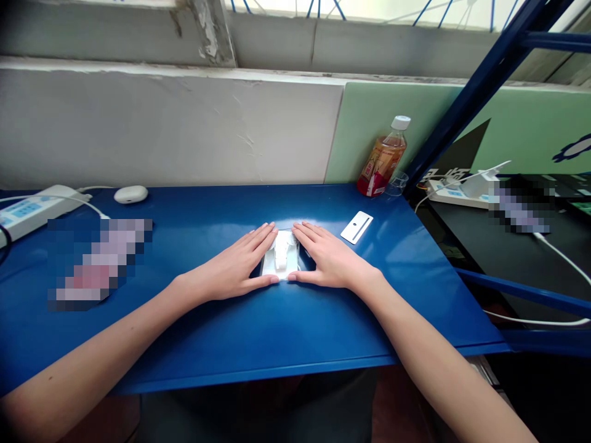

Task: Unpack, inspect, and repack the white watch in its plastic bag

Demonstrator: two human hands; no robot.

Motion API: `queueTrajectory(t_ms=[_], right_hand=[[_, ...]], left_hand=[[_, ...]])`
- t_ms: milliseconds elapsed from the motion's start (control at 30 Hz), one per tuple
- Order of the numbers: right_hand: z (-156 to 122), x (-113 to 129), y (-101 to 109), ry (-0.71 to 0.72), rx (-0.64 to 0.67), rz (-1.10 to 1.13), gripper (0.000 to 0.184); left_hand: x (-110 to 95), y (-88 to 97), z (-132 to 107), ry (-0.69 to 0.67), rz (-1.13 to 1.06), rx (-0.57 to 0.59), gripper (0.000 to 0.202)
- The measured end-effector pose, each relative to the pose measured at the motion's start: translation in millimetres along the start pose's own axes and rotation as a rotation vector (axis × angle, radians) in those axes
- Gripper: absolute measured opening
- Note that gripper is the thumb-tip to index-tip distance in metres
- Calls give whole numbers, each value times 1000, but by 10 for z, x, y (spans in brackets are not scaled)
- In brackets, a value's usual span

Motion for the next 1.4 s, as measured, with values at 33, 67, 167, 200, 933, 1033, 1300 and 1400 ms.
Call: queueTrajectory(t_ms=[33,67,167,200,933,1033,1300,1400], right_hand=[[3,2,2,5,-2,-7,98],[6,2,5,9,-4,-14,98],[14,1,14,14,-10,-32,98],[16,1,19,15,-12,-33,98],[18,38,56,-19,-4,13,99],[8,7,77,-42,12,41,103],[-9,-36,82,-17,1,58,99],[0,-13,68,-18,17,35,98]], left_hand=[[7,19,-1,-1,-3,4,90],[12,38,0,-2,-5,8,90],[27,85,13,2,-5,21,88],[35,93,19,8,-2,26,88],[148,88,-85,-9,-27,-164,90],[167,86,-83,12,-30,-155,90],[150,75,-90,9,-22,-142,88],[137,64,-86,-1,-29,-124,87]])
Point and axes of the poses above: each hand's wrist, its own z-axis towards the middle knuckle, its own y-axis out of the back of the hand, x = y × z, the point moved 9 cm from there along z, towards the middle knuckle, and after that the axes turned 3 degrees about -z, right-handed, at the moved point
